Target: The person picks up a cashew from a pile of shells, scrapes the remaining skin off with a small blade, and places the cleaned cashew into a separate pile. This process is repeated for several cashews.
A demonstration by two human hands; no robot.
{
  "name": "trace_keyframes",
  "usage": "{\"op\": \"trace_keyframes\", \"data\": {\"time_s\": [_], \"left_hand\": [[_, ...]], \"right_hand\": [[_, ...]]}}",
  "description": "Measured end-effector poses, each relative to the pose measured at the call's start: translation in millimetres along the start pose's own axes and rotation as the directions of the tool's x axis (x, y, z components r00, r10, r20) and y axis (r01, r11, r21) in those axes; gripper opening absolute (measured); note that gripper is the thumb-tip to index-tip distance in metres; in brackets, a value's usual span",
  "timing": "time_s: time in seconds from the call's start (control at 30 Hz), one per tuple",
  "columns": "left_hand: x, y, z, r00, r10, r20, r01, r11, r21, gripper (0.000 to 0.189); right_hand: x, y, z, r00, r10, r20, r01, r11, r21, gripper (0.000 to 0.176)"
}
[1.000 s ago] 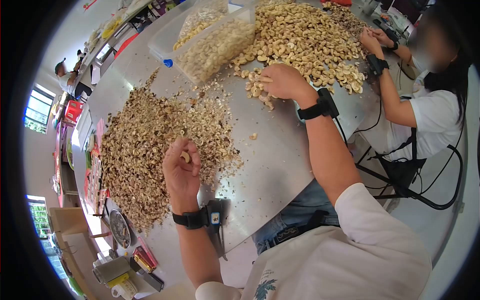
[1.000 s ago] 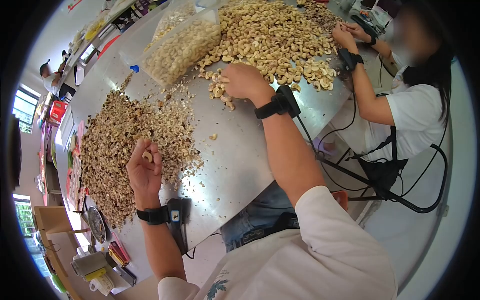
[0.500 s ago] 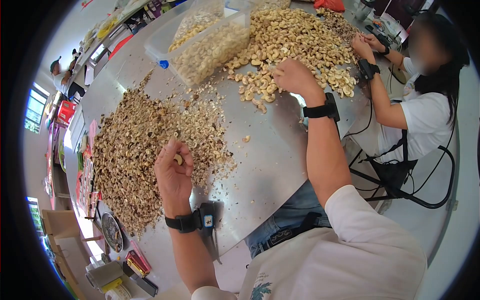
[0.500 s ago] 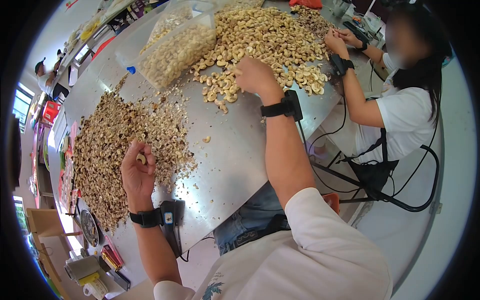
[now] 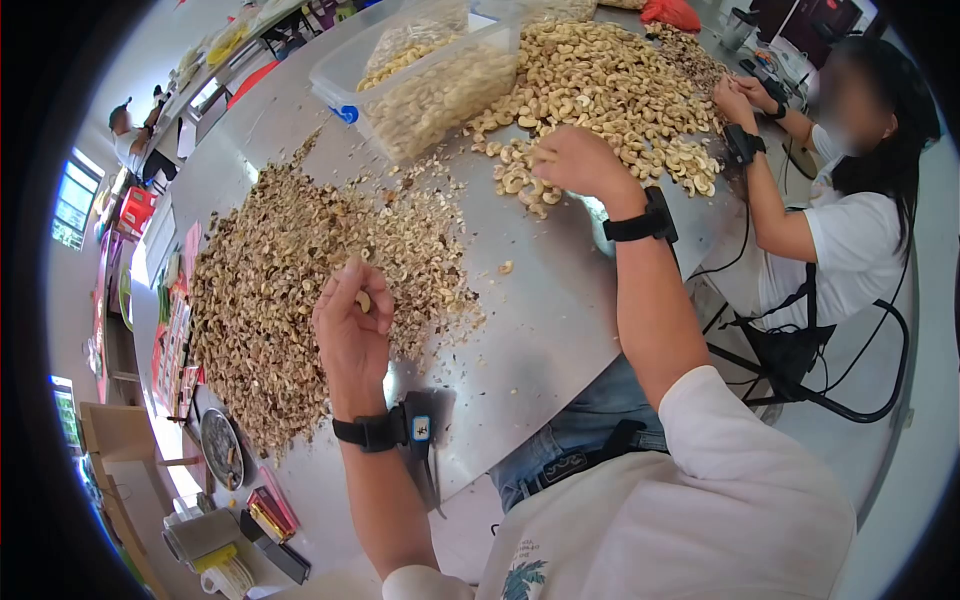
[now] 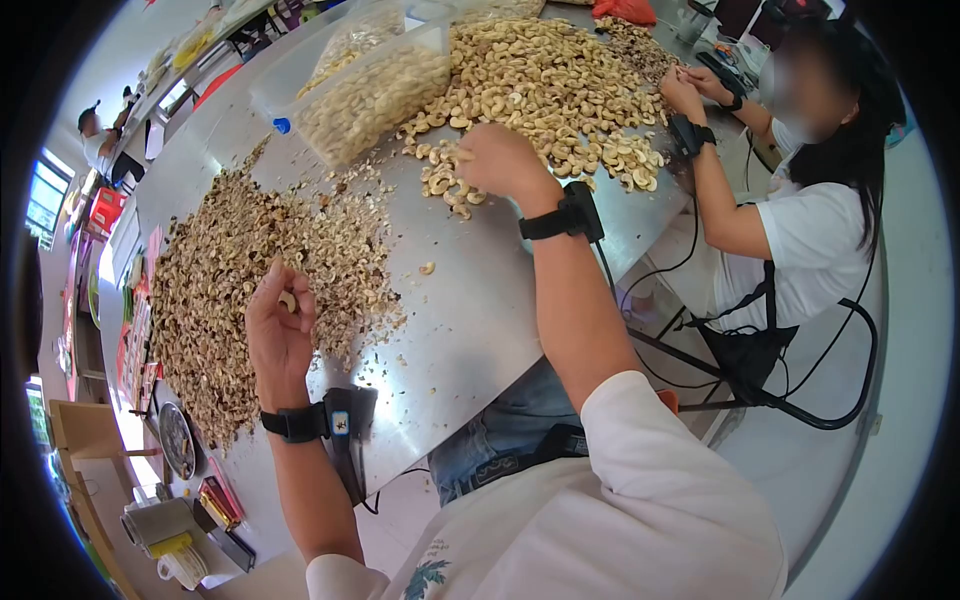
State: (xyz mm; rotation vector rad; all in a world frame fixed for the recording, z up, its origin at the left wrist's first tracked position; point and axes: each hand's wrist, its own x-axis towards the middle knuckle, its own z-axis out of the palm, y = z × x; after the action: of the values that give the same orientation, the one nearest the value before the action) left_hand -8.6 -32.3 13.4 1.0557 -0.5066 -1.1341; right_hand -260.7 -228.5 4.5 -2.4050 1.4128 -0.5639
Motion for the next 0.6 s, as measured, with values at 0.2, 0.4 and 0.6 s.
{"op": "trace_keyframes", "data": {"time_s": [0.2,0.4,0.6], "left_hand": [[0.1,0.2,-0.5,1.0,0.009,0.008,-0.009,1.0,-0.006,0.021],[-0.6,1.5,0.0,1.0,0.018,-0.007,-0.018,1.0,-0.01,0.021],[-1.1,2.5,-0.8,0.999,0.037,-0.004,-0.037,0.999,-0.012,0.02]], "right_hand": [[-0.2,-6.8,11.5,0.992,0.038,0.123,-0.019,0.988,-0.154,0.017],[-2.0,-0.8,7.7,0.985,0.013,0.172,0.006,0.994,-0.112,0.022],[-7.6,-6.4,-1.2,0.957,0.045,0.287,-0.011,0.993,-0.12,0.024]]}}
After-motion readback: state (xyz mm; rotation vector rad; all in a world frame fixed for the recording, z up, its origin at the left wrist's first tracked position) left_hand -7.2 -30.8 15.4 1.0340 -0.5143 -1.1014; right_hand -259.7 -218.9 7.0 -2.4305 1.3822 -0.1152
